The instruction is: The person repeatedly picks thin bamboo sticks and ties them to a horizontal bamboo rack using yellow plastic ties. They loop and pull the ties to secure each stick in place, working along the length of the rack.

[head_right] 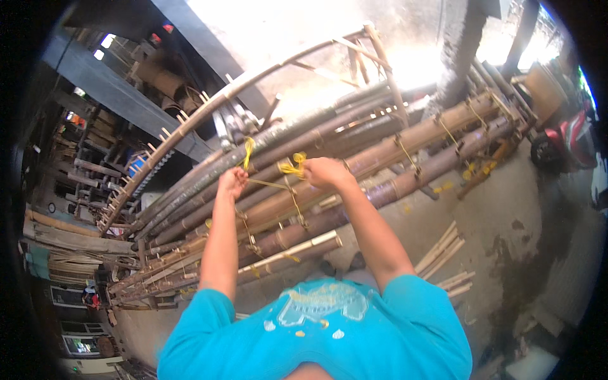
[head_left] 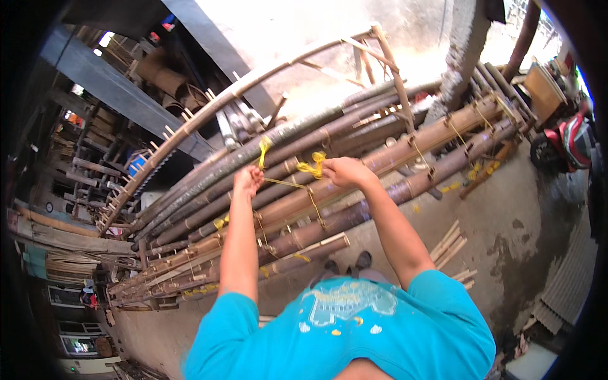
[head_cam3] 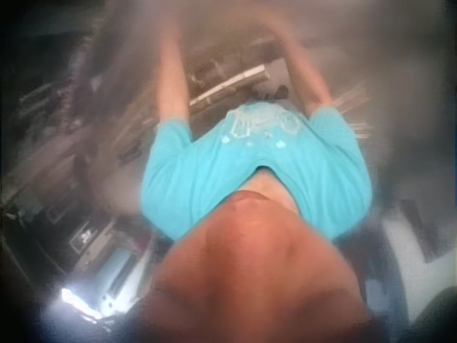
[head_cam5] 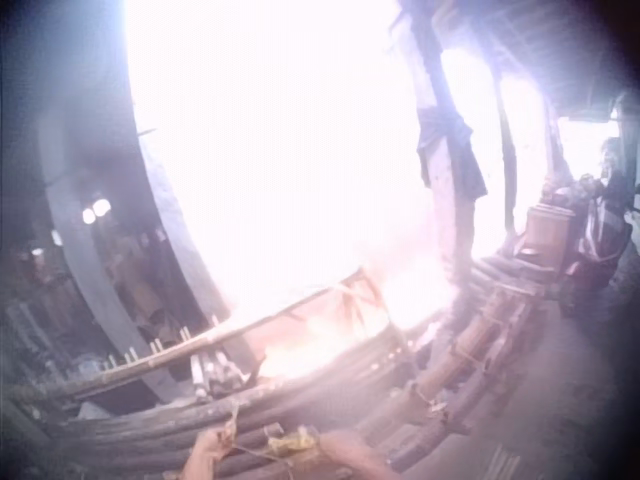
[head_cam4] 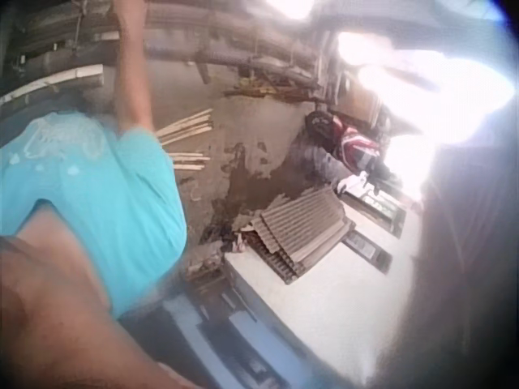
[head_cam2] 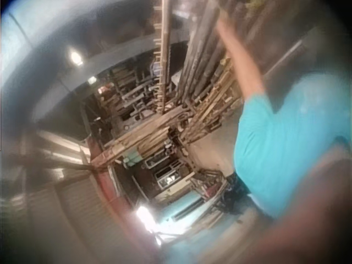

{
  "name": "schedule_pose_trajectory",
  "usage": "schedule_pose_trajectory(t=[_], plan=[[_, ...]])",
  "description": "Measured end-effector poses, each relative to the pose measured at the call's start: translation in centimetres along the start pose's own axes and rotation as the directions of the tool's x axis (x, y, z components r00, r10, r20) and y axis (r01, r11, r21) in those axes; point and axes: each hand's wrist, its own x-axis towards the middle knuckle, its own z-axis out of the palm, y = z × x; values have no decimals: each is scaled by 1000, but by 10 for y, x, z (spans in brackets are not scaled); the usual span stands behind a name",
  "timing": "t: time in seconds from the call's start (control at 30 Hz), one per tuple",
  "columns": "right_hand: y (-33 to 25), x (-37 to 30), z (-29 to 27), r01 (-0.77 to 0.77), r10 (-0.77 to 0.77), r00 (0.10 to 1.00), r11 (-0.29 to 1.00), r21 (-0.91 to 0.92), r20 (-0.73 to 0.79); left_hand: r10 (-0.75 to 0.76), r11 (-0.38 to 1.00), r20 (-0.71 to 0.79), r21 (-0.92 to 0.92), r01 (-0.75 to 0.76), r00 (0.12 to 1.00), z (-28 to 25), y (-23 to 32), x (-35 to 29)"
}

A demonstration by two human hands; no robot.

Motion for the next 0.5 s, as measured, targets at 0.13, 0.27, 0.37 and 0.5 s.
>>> schedule_pose_trajectory(t=[0.13,0.27,0.37,0.5], plan=[[-12,42,-9,-117,84,978,978,170,188,42,999,-190,13,-40,981,-20,4,-37],[-2,36,-8,-182,166,958,982,50,233,30,992,-138,122,-13,990,-41,-3,-63],[52,58,-17,-89,156,963,953,-289,220,35,977,-88,215,-15,995,-49,0,-64],[15,33,12,-316,209,941,820,477,266,59,938,-107,345,-18,993,-84,-5,-76]])
